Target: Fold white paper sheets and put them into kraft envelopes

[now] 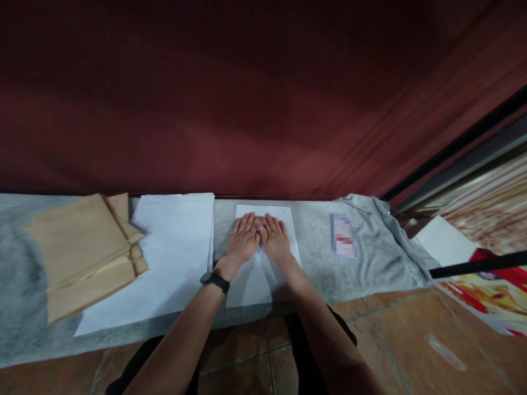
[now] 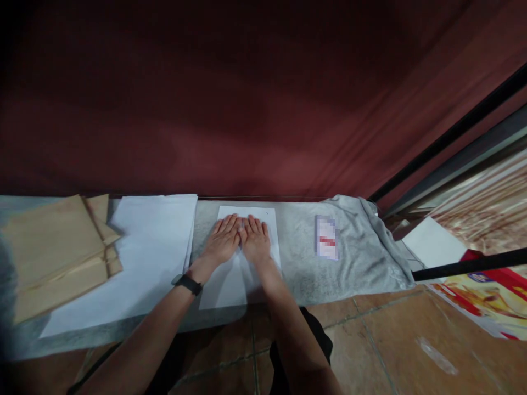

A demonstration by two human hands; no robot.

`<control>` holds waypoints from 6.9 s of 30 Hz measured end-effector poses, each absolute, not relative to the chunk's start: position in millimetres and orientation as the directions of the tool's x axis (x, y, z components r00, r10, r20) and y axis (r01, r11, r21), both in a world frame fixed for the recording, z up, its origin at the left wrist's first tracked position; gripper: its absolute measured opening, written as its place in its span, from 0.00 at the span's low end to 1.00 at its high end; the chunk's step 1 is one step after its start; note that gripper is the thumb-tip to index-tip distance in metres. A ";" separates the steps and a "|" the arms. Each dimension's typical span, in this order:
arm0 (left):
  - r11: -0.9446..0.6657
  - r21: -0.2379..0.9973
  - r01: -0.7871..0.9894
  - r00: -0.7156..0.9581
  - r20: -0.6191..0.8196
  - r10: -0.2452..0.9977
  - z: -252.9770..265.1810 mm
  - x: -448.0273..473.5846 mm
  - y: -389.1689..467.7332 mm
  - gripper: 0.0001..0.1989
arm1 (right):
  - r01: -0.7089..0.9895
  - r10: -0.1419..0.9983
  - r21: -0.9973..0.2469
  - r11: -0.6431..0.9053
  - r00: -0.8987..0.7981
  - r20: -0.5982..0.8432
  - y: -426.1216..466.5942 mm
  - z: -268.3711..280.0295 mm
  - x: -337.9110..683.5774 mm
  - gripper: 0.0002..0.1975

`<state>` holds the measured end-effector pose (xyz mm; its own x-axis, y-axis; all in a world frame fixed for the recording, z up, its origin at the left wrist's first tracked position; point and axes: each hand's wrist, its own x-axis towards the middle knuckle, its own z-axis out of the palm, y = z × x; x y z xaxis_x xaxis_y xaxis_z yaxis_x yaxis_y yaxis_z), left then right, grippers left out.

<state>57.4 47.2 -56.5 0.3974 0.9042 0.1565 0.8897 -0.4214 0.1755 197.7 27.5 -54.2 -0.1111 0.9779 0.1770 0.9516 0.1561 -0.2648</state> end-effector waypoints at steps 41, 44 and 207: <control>-0.658 0.037 0.752 0.626 0.272 0.731 -54.6 89.0 -18.1 0.27 | 0.931 0.968 -0.291 0.219 -0.170 0.185 12.3 -63.6 223.3 0.29; -0.623 0.090 0.777 0.584 0.266 0.767 -55.0 84.8 -17.6 0.29 | 0.948 0.956 -0.190 0.256 -0.219 0.197 8.1 -63.4 228.0 0.26; -0.085 0.253 0.964 0.027 0.227 0.974 -34.6 46.8 42.2 0.28 | 0.877 0.930 -0.457 -0.148 0.280 0.237 27.7 -58.2 267.7 0.23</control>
